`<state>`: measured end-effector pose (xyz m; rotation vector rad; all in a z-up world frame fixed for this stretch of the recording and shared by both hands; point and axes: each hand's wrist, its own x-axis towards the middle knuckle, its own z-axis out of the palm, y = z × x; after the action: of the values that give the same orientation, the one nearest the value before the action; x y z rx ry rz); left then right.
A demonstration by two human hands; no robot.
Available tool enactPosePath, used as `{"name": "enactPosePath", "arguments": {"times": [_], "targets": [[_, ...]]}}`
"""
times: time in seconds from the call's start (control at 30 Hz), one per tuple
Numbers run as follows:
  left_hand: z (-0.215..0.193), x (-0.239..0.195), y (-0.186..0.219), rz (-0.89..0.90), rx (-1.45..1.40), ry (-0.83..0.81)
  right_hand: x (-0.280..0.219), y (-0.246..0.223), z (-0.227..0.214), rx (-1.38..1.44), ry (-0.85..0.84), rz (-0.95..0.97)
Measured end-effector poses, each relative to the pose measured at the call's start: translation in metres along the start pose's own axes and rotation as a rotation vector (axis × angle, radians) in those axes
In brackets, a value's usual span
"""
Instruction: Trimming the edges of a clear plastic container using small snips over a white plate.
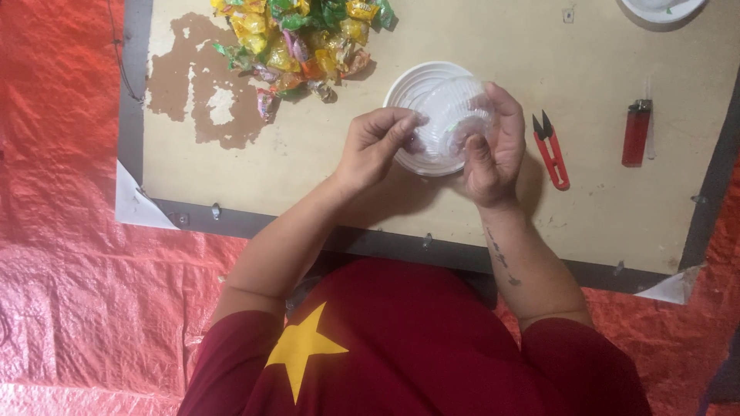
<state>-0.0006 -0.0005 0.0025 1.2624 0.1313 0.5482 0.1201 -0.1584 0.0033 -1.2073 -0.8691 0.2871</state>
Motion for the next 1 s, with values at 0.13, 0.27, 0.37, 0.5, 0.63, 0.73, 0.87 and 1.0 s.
{"name": "enactPosePath", "arguments": {"times": [0.13, 0.27, 0.37, 0.5, 0.63, 0.73, 0.87, 1.0], "targets": [[-0.005, 0.000, -0.016, -0.018, -0.071, 0.015, -0.001, -0.002, 0.004, 0.017, 0.001, -0.007], [-0.002, 0.005, -0.011, -0.048, -0.171, -0.024, -0.001, 0.006, -0.010, 0.034, -0.018, 0.007], [0.003, 0.003, -0.010, -0.044, -0.202, -0.053, 0.004, 0.000, -0.007, 0.073, -0.031, 0.036], [0.002, -0.001, -0.004, -0.036, -0.105, -0.001, 0.007, -0.001, -0.001, 0.018, -0.046, 0.000], [0.000, -0.001, -0.002, 0.035, 0.075, 0.010, 0.004, -0.010, -0.001, -0.088, -0.051, -0.041], [-0.001, 0.002, 0.009, 0.122, 0.260, 0.044, 0.009, -0.024, 0.002, -0.341, -0.076, -0.210], [-0.009, 0.002, -0.001, -0.104, 0.130, 0.031, 0.006, -0.031, 0.006, -0.717, -0.115, -0.179], [-0.010, 0.006, -0.008, 0.022, 0.313, 0.015, 0.014, -0.032, 0.000, -0.834, -0.064, -0.243]]}}
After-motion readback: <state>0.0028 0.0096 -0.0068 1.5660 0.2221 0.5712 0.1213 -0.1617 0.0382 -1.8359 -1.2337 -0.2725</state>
